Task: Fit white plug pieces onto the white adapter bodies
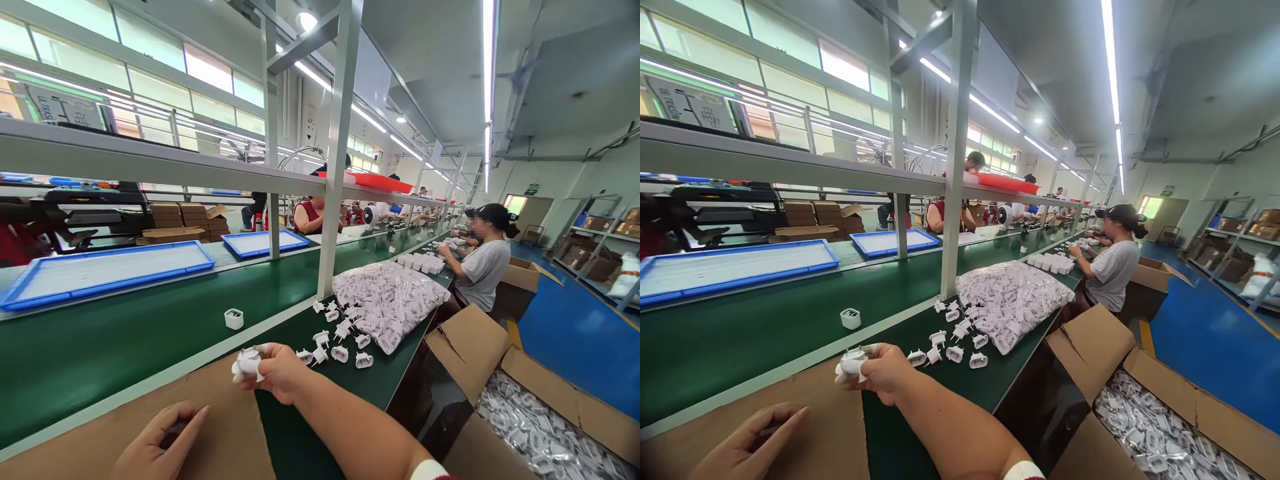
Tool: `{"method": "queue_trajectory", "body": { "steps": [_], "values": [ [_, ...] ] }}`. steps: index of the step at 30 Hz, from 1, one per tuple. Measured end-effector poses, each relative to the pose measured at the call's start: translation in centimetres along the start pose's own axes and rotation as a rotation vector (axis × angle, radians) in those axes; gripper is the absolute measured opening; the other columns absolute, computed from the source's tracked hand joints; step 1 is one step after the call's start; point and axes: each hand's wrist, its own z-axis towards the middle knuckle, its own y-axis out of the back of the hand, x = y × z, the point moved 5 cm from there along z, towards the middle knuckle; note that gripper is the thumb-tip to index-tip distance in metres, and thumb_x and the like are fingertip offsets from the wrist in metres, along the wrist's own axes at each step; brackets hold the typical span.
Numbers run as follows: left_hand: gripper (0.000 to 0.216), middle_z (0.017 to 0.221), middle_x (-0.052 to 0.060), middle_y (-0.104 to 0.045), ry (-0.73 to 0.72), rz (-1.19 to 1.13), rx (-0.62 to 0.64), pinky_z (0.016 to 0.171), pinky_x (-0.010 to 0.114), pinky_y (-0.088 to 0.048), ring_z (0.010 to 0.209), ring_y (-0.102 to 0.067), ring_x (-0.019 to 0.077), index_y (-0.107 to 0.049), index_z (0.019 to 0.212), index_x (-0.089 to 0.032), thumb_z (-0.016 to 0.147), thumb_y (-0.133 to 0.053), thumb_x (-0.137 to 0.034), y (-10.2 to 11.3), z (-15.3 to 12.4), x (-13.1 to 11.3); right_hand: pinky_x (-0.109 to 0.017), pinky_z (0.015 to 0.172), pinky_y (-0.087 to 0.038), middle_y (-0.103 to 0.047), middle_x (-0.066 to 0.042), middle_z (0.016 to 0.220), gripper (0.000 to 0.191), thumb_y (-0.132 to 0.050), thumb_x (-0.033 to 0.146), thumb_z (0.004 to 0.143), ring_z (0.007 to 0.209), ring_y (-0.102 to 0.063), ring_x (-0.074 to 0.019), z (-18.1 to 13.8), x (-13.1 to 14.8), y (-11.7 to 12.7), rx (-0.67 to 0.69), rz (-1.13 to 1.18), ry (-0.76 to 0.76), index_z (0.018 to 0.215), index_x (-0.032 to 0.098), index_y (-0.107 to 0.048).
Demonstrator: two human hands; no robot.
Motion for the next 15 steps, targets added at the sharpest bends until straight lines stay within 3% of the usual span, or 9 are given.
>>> {"method": "queue_trajectory", "body": {
  "steps": [3,8,11,15],
  "values": [
    [0.047,0.103,0.006,-0.074,0.053,-0.05,-0.059,0.083,0.039,-0.057,0.093,-0.07,0.0298,-0.069,0.092,-0.025,0.07,-0.056,-0.065,0.6,-0.9,-1.7,-0.025,0.058,-0.051,-0.072,-0.004,0.091,0.055,-0.093,0.039,0.052,0.067,-0.069,-0.0149,-0.2,-1.9,0.6,-0.009,-0.178,-0.046,0.094,0.017,-0.065],
    [0.051,0.113,0.011,-0.07,0.176,-0.055,-0.113,0.089,0.04,-0.056,0.102,-0.068,0.0292,-0.064,0.107,-0.018,0.071,-0.056,-0.054,0.0,-0.9,-2.7,-0.023,0.056,-0.047,-0.072,-0.003,0.094,0.046,-0.085,0.044,0.062,0.068,-0.062,-0.0123,-0.6,-2.3,0.1,0.037,-0.357,0.025,0.095,0.019,-0.065],
    [0.053,0.122,0.014,-0.065,0.219,0.105,-0.162,0.092,0.04,-0.054,0.108,-0.066,0.0288,-0.059,0.117,-0.015,0.075,-0.057,-0.048,0.0,1.6,-3.1,-0.022,0.058,-0.044,-0.071,-0.002,0.084,0.039,-0.087,0.038,0.057,0.071,-0.059,-0.0125,-1.0,-1.6,0.0,0.012,-0.353,0.075,0.085,0.018,-0.07],
    [0.054,0.138,0.017,-0.057,0.231,0.287,-0.256,0.109,0.042,-0.041,0.132,-0.051,0.032,-0.056,0.125,-0.015,0.078,-0.061,-0.041,0.3,7.2,-4.4,-0.022,0.059,-0.042,-0.069,0.0,0.075,0.038,-0.089,0.031,0.051,0.068,-0.058,-0.011,-1.0,-1.1,0.8,-0.079,-0.102,-0.006,0.08,0.017,-0.071]
  ]
}}
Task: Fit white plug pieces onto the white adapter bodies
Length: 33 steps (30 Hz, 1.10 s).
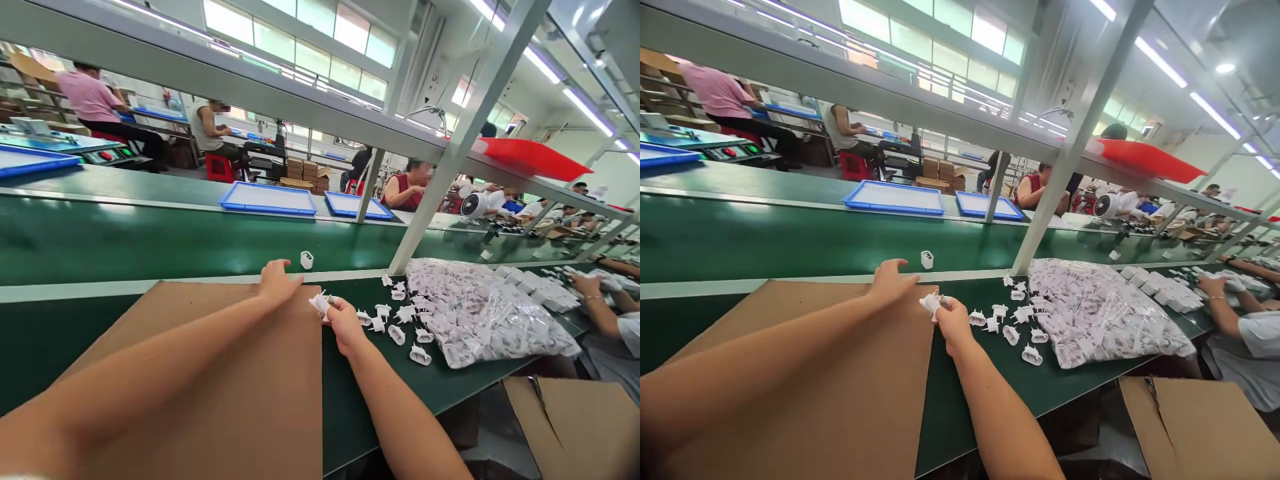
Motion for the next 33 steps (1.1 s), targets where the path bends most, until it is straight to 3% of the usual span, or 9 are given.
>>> {"method": "queue_trajectory", "body": {
  "steps": [5,11,14,17,22,25,27,29,33],
  "values": [
    [0.081,0.138,0.027,-0.055,0.139,0.062,-0.01,0.104,0.052,-0.043,0.132,-0.047,0.0442,-0.054,0.127,-0.01,0.068,-0.074,-0.06,-1.8,5.0,-1.3,-0.025,0.064,-0.049,-0.069,-0.001,0.077,0.036,-0.087,0.035,0.054,0.066,-0.062,-0.0122,0.0,0.2,0.4,0.015,0.057,-0.081,0.079,0.018,-0.067],
    [0.04,0.122,0.02,-0.069,0.067,0.035,0.066,0.094,0.046,-0.049,0.118,-0.061,0.0382,-0.065,0.117,-0.018,0.084,-0.059,-0.038,-2.6,6.5,-1.1,-0.026,0.064,-0.051,-0.07,-0.001,0.078,0.04,-0.09,0.032,0.047,0.068,-0.064,-0.0141,-0.2,0.5,0.4,0.019,0.117,-0.087,0.078,0.019,-0.068],
    [0.04,0.122,0.009,-0.071,-0.135,-0.027,0.161,0.093,0.035,-0.05,0.111,-0.066,0.0284,-0.065,0.121,-0.022,0.085,-0.054,-0.031,-1.9,4.5,-1.4,-0.026,0.063,-0.048,-0.071,-0.002,0.078,0.037,-0.089,0.035,0.05,0.068,-0.061,-0.0133,-0.2,1.2,0.9,-0.046,0.021,0.039,0.077,0.018,-0.07],
    [0.039,0.114,0.0,-0.075,-0.34,-0.084,0.294,0.087,0.026,-0.05,0.099,-0.069,0.0211,-0.068,0.119,-0.025,0.084,-0.054,-0.036,-0.6,0.1,-1.0,-0.026,0.062,-0.044,-0.073,-0.003,0.084,0.038,-0.087,0.037,0.055,0.07,-0.058,-0.0128,-0.5,2.5,1.4,-0.11,-0.092,0.219,0.084,0.017,-0.074],
    [0.038,0.106,0.005,-0.076,-0.612,-0.074,0.399,0.087,0.033,-0.049,0.098,-0.067,0.0253,-0.069,0.117,-0.023,0.086,-0.054,-0.039,1.8,-7.9,0.5,-0.029,0.064,-0.045,-0.074,-0.005,0.095,0.039,-0.082,0.041,0.068,0.074,-0.059,-0.016,-1.7,3.3,0.7,-0.062,-0.316,0.356,0.1,0.02,-0.076],
    [0.045,0.11,0.006,-0.074,-0.546,-0.207,0.486,0.085,0.033,-0.05,0.098,-0.067,0.0254,-0.063,0.128,-0.025,0.086,-0.057,-0.042,1.6,-10.1,1.7,-0.035,0.079,-0.049,-0.073,-0.005,0.1,0.025,-0.075,0.041,0.079,0.088,-0.061,-0.0195,-2.8,3.4,-0.7,0.061,-0.56,0.515,0.098,0.024,-0.077],
    [0.055,0.116,0.008,-0.07,-0.44,-0.364,0.467,0.082,0.033,-0.052,0.097,-0.066,0.0246,-0.059,0.132,-0.024,0.081,-0.065,-0.046,1.2,-10.4,2.4,-0.037,0.089,-0.047,-0.072,-0.005,0.099,0.017,-0.071,0.036,0.084,0.097,-0.059,-0.0215,-3.6,3.4,-1.7,0.139,-0.738,0.65,0.097,0.026,-0.078],
    [0.052,0.108,0.008,-0.069,-0.368,-0.438,0.427,0.077,0.033,-0.052,0.089,-0.064,0.0233,-0.064,0.119,-0.021,0.077,-0.07,-0.05,0.7,-10.2,2.9,-0.039,0.092,-0.046,-0.071,-0.005,0.096,0.015,-0.067,0.029,0.087,0.099,-0.058,-0.0222,-4.2,3.3,-2.4,0.2,-0.863,0.748,0.099,0.028,-0.077],
    [0.033,0.084,0.003,-0.066,-0.383,-0.424,0.431,0.068,0.031,-0.046,0.078,-0.06,0.0209,-0.068,0.087,-0.02,0.078,-0.067,-0.052,0.4,-9.9,2.9,-0.037,0.09,-0.046,-0.07,-0.005,0.098,0.023,-0.064,0.019,0.088,0.098,-0.056,-0.0225,-4.4,2.8,-2.9,0.249,-0.965,0.796,0.105,0.028,-0.076]
  ]
}}
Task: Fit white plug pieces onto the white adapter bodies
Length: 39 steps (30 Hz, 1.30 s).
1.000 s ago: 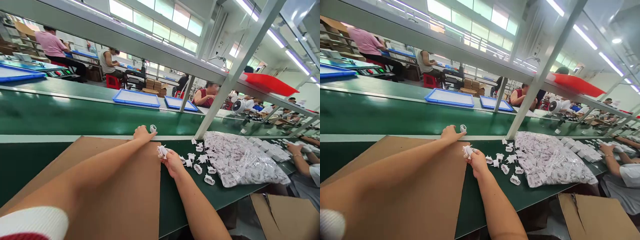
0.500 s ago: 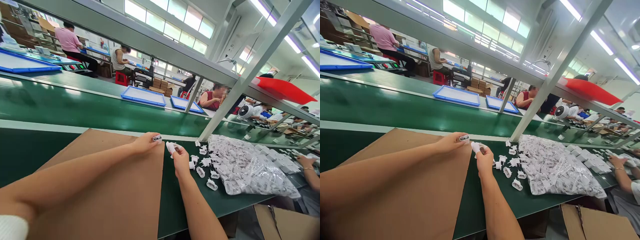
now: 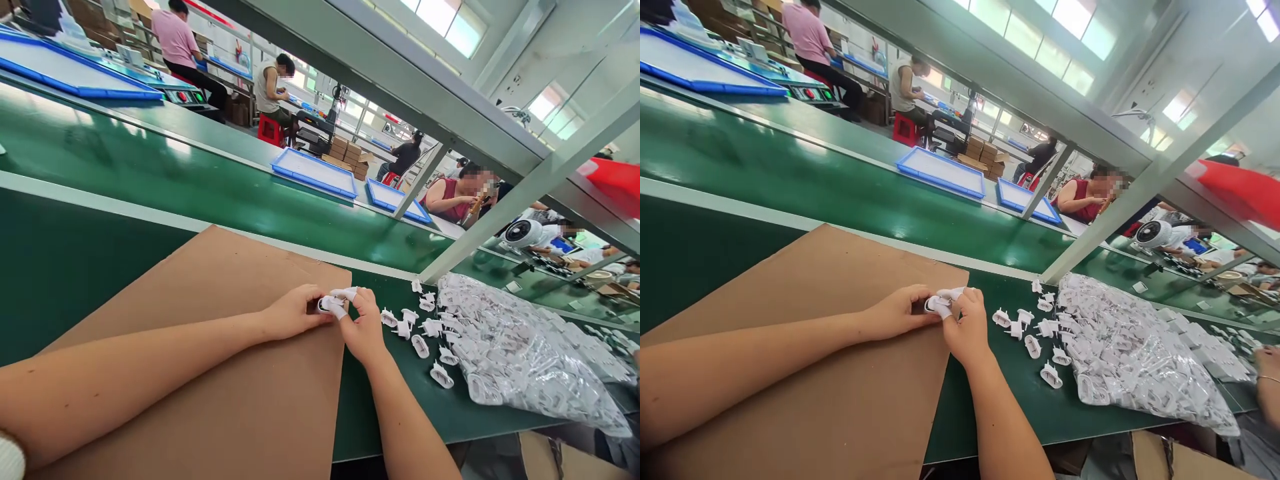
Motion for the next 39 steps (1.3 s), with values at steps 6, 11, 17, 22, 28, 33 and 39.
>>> {"method": "queue_trajectory", "body": {
  "steps": [6,11,17,22,28,33,39],
  "values": [
    [0.031,0.085,0.003,-0.067,-0.02,0.01,0.007,0.069,0.031,-0.045,0.081,-0.06,0.0217,-0.068,0.086,-0.02,0.079,-0.068,-0.05,0.29,0.02,-0.17,-0.037,0.088,-0.046,-0.07,-0.004,0.097,0.023,-0.063,0.019,0.089,0.095,-0.055,-0.0224,0.15,0.05,-0.37,0.042,-0.042,0.022,0.106,0.029,-0.075],
    [0.031,0.077,0.0,-0.062,-0.031,0.011,-0.003,0.065,0.029,-0.042,0.075,-0.056,0.0191,-0.065,0.081,-0.02,0.079,-0.069,-0.051,0.16,0.07,0.31,-0.037,0.089,-0.045,-0.07,-0.004,0.097,0.021,-0.063,0.02,0.09,0.097,-0.055,-0.0224,0.28,0.38,0.2,-0.018,-0.038,0.046,0.106,0.027,-0.075],
    [0.032,0.081,0.001,-0.065,-0.051,0.019,0.0,0.068,0.03,-0.043,0.08,-0.058,0.0207,-0.065,0.082,-0.02,0.08,-0.068,-0.052,0.21,0.02,0.06,-0.037,0.087,-0.046,-0.07,-0.004,0.096,0.026,-0.06,0.015,0.088,0.095,-0.055,-0.0229,0.3,0.1,-0.4,0.062,-0.073,0.023,0.105,0.027,-0.075],
    [0.032,0.081,0.002,-0.064,-0.047,0.011,0.019,0.068,0.03,-0.043,0.079,-0.057,0.0206,-0.066,0.083,-0.02,0.08,-0.067,-0.051,0.23,0.04,0.09,-0.038,0.086,-0.045,-0.07,-0.004,0.096,0.025,-0.059,0.018,0.09,0.095,-0.054,-0.0226,0.49,0.51,0.02,0.003,-0.071,0.069,0.107,0.027,-0.074],
    [0.032,0.079,0.002,-0.063,-0.066,0.024,0.017,0.069,0.031,-0.042,0.078,-0.056,0.0206,-0.065,0.079,-0.019,0.081,-0.066,-0.051,0.3,0.01,-0.01,-0.039,0.085,-0.043,-0.067,-0.005,0.09,0.023,-0.057,0.014,0.085,0.092,-0.054,-0.0237,0.44,0.29,-0.48,0.062,-0.186,0.057,0.097,0.026,-0.073],
    [0.031,0.077,0.001,-0.062,-0.046,0.029,0.006,0.067,0.03,-0.041,0.076,-0.056,0.02,-0.062,0.076,-0.019,0.079,-0.067,-0.05,0.32,-0.02,0.0,-0.04,0.086,-0.039,-0.064,-0.004,0.083,0.025,-0.056,0.004,0.073,0.085,-0.05,-0.0231,0.45,-0.03,-0.65,0.086,-0.325,0.059,0.082,0.024,-0.069],
    [0.034,0.081,0.003,-0.068,0.001,0.006,0.012,0.071,0.032,-0.047,0.08,-0.062,0.0233,-0.068,0.081,-0.02,0.076,-0.066,-0.054,0.34,-0.04,-0.32,-0.036,0.084,-0.039,-0.064,-0.003,0.084,0.022,-0.063,0.007,0.072,0.086,-0.054,-0.0212,0.94,-0.39,-0.79,0.133,-0.335,-0.007,0.082,0.024,-0.071]
  ]
}}
